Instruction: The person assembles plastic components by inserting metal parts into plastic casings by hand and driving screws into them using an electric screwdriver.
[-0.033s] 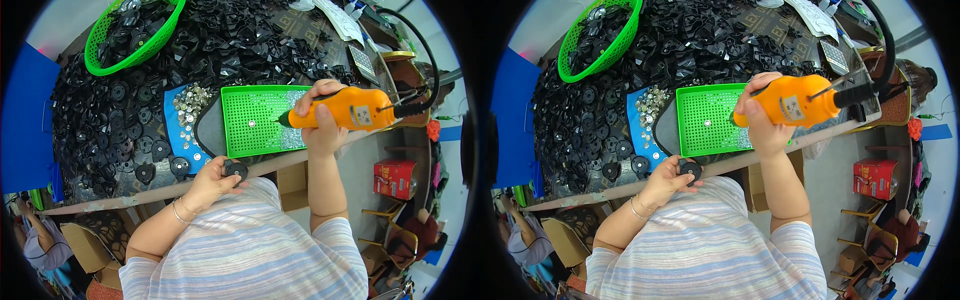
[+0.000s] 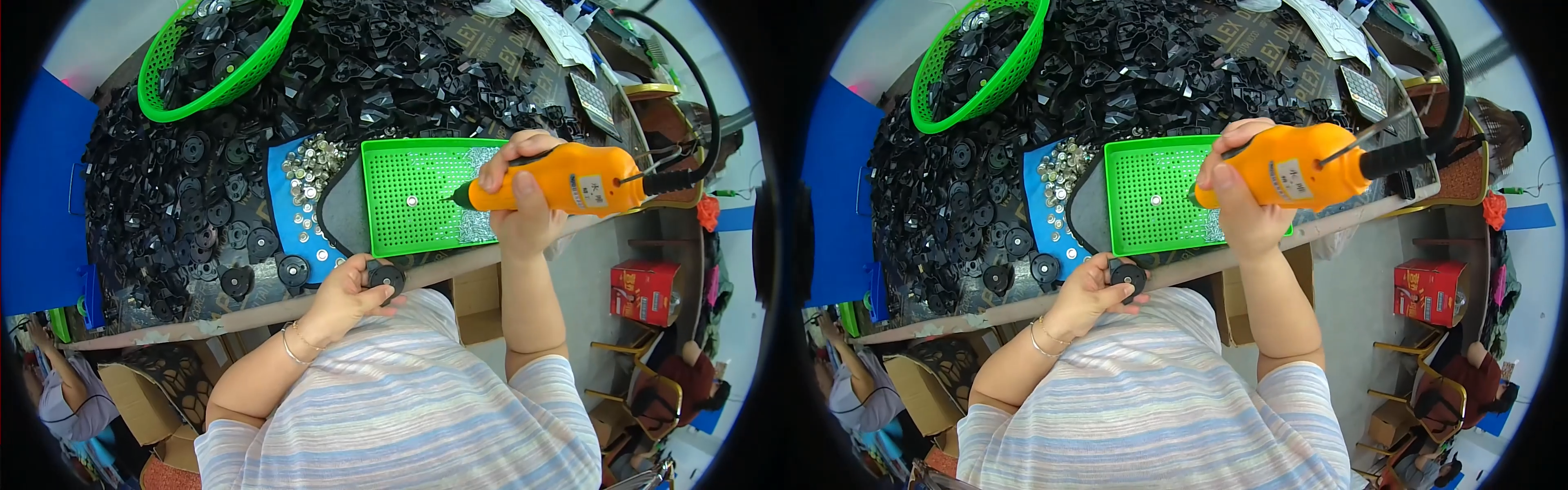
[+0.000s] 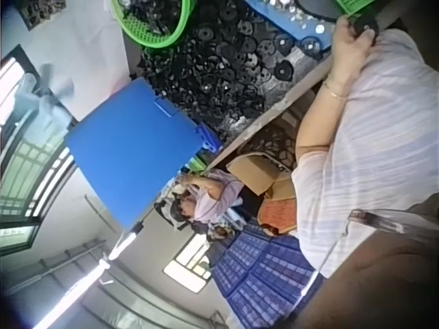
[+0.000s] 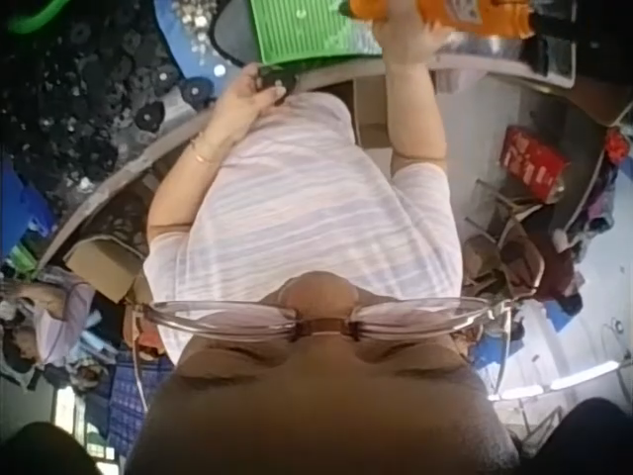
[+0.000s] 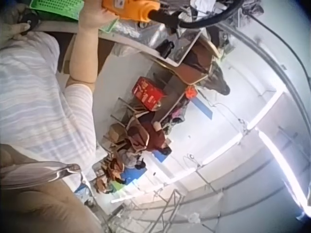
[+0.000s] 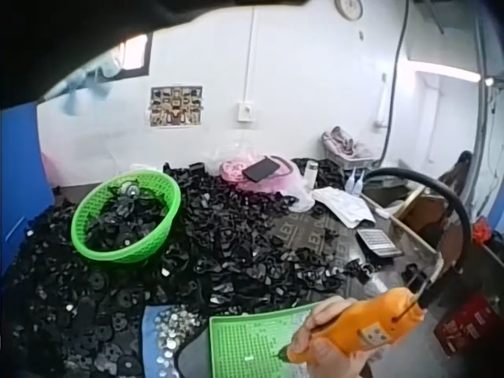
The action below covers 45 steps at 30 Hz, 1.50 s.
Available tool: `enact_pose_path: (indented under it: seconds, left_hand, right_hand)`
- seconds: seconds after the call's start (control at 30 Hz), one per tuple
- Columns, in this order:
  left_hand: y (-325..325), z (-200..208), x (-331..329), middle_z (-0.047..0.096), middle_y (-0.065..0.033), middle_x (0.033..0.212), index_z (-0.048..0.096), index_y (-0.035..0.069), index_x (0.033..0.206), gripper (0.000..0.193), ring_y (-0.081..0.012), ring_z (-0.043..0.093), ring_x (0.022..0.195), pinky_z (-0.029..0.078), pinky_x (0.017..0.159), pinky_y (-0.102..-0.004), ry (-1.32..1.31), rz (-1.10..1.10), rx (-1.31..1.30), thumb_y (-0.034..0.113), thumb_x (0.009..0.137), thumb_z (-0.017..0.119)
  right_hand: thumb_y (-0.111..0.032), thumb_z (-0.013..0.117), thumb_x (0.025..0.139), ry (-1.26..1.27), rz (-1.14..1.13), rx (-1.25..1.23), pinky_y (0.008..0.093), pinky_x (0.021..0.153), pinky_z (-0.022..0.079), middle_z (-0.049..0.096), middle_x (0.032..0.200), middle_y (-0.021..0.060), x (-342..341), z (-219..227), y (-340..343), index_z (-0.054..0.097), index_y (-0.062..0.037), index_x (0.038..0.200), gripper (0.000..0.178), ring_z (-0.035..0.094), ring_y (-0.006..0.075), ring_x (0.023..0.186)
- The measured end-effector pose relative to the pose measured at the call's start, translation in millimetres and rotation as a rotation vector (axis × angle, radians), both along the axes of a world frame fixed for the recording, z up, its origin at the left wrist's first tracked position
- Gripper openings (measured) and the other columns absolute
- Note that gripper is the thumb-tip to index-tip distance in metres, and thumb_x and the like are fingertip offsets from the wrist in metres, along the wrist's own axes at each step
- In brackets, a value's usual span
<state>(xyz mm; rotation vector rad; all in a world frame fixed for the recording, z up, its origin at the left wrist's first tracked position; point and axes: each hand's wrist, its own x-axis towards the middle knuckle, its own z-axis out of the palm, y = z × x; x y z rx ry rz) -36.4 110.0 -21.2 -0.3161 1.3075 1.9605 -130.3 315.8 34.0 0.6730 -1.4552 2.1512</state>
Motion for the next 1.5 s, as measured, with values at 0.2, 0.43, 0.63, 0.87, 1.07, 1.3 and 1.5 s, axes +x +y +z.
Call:
enact_pose_path:
  seconds: [0.2, 0.43, 0.63, 0.87, 1.07, 1.3, 1.5]
  left_hand:
    - [0, -2, 2, 0.056, -0.0116, 0.107, 0.043, 0.002, 0.113, 0.033, -0.0209, 0.062, 0.085, 0.056, 0.068, -0.0288, 0.032, 0.017, 0.007, -0.004, 0.082, 0.052]
    - [-3, 3, 6, 0.056, -0.0107, 0.099, 0.041, 0.001, 0.109, 0.028, -0.0218, 0.063, 0.086, 0.055, 0.069, -0.0283, 0.034, 0.124, 0.046, -0.004, 0.084, 0.05]
    - [-6, 4, 8, 0.055, -0.0097, 0.1, 0.04, 0.003, 0.108, 0.027, -0.022, 0.062, 0.087, 0.056, 0.068, -0.0271, 0.03, 0.274, 0.039, -0.007, 0.084, 0.048]
    - [-13, 4, 6, 0.055, -0.008, 0.094, 0.04, 0.002, 0.11, 0.029, -0.0207, 0.063, 0.085, 0.056, 0.067, -0.0256, 0.023, 0.295, -0.009, -0.007, 0.084, 0.048]
    - [-13, 4, 2, 0.053, -0.0057, 0.089, 0.042, 0.001, 0.111, 0.03, -0.0215, 0.063, 0.083, 0.056, 0.065, -0.0259, 0.008, 0.249, -0.05, -0.006, 0.083, 0.049]
    - [-11, 5, 1, 0.055, -0.0079, 0.09, 0.043, 0.0, 0.107, 0.025, -0.0176, 0.063, 0.08, 0.056, 0.064, -0.0245, 0.017, 0.259, -0.062, -0.005, 0.083, 0.05]
    - [-12, 3, 2, 0.055, -0.0075, 0.089, 0.043, -0.001, 0.106, 0.024, -0.0178, 0.063, 0.079, 0.056, 0.065, -0.0249, 0.018, 0.255, -0.036, -0.004, 0.083, 0.051]
  right_hand:
    - [0.009, 0.057, 0.073, -0.048, -0.016, 0.02, 0.0221, 0.053, 0.047, 0.049, 0.09, 0.0099, 5, 1, -14, 0.047, 0.0, 0.095, 0.026, 0.052, 0.0116, 0.063]
    - [0.008, 0.057, 0.074, -0.064, -0.078, 0.037, 0.0219, 0.055, 0.049, 0.049, 0.091, 0.0093, -1, -5, -10, 0.047, -0.0009, 0.096, 0.026, 0.052, 0.011, 0.067]
    - [0.003, 0.051, 0.075, -0.137, -0.11, 0.097, 0.0291, 0.057, 0.046, 0.047, 0.088, 0.011, -1, -3, -12, 0.046, -0.0013, 0.095, 0.021, 0.052, 0.0161, 0.06]
    - [0.002, 0.052, 0.076, -0.198, -0.107, 0.067, 0.0293, 0.057, 0.045, 0.048, 0.085, 0.0101, -1, -2, -13, 0.046, -0.0024, 0.093, 0.019, 0.052, 0.0161, 0.06]
    - [-0.012, 0.055, 0.079, -0.066, 0.042, 0.007, 0.0316, 0.056, 0.043, 0.048, 0.087, 0.0124, 8, 20, -10, 0.045, -0.0023, 0.097, 0.023, 0.05, 0.0177, 0.06]
    - [-0.025, 0.059, 0.081, -0.11, 0.322, 0.061, 0.0286, 0.056, 0.044, 0.043, 0.091, 0.0103, 43, 37, -46, 0.041, -0.0044, 0.097, 0.032, 0.05, 0.0164, 0.06]
    - [-0.024, 0.066, 0.078, -0.116, 0.258, 0.319, 0.0282, 0.051, 0.046, 0.043, 0.085, 0.0087, 44, 18, -60, 0.041, -0.0046, 0.092, 0.035, 0.052, 0.0159, 0.057]
